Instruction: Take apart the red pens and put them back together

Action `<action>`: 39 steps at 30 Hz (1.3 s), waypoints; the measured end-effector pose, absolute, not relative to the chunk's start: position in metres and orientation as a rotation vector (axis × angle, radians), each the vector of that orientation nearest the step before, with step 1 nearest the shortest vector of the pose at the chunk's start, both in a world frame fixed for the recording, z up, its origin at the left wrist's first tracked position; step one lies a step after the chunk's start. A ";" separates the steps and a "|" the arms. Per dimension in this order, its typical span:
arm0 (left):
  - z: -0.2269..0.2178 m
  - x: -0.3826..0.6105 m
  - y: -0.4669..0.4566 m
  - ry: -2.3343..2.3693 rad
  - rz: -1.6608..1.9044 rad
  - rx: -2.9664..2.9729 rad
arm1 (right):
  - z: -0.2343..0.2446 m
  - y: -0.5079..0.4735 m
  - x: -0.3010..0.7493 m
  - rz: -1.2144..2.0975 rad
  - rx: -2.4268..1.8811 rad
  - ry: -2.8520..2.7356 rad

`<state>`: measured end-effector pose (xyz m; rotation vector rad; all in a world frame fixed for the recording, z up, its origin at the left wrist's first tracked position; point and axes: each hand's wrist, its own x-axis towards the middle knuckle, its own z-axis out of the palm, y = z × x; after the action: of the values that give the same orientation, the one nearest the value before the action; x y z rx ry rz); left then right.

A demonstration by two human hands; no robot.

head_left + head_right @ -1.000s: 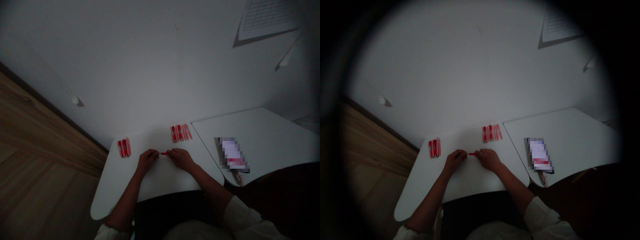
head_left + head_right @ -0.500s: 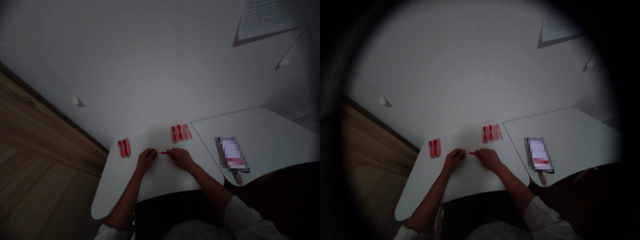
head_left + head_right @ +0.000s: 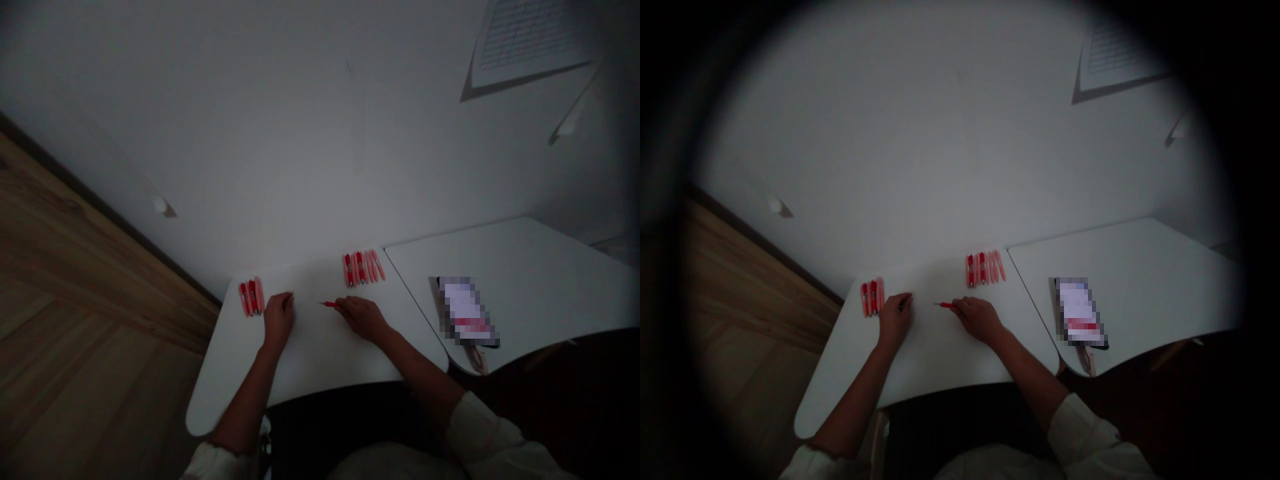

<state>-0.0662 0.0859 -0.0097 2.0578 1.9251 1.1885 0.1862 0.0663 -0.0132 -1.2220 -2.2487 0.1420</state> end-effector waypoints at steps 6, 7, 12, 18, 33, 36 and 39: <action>-0.007 -0.083 0.101 2.082 0.909 2.205 | -0.015 0.067 0.186 0.139 -1.211 -2.253; -0.005 -0.084 0.103 2.110 0.839 2.214 | -0.016 0.067 0.186 0.139 -1.212 -2.253; 0.001 -0.081 0.109 2.217 0.591 2.178 | -0.017 0.068 0.186 0.137 -1.213 -2.252; 0.000 -0.083 0.109 2.219 0.603 2.175 | -0.018 0.068 0.186 0.151 -1.202 -2.250; 0.008 -0.040 0.070 1.651 1.189 2.046 | -0.008 0.066 0.185 0.115 -1.236 -2.283; 0.003 -0.036 0.069 1.537 1.132 1.983 | -0.007 0.064 0.185 0.119 -1.239 -2.298; 0.000 -0.037 0.068 1.461 1.081 1.991 | -0.006 0.064 0.185 0.132 -1.237 -2.311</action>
<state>-0.0370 0.0681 0.0004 1.9913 1.4606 1.0808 0.1854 0.0638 -0.0060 -1.2369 -2.3107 0.1316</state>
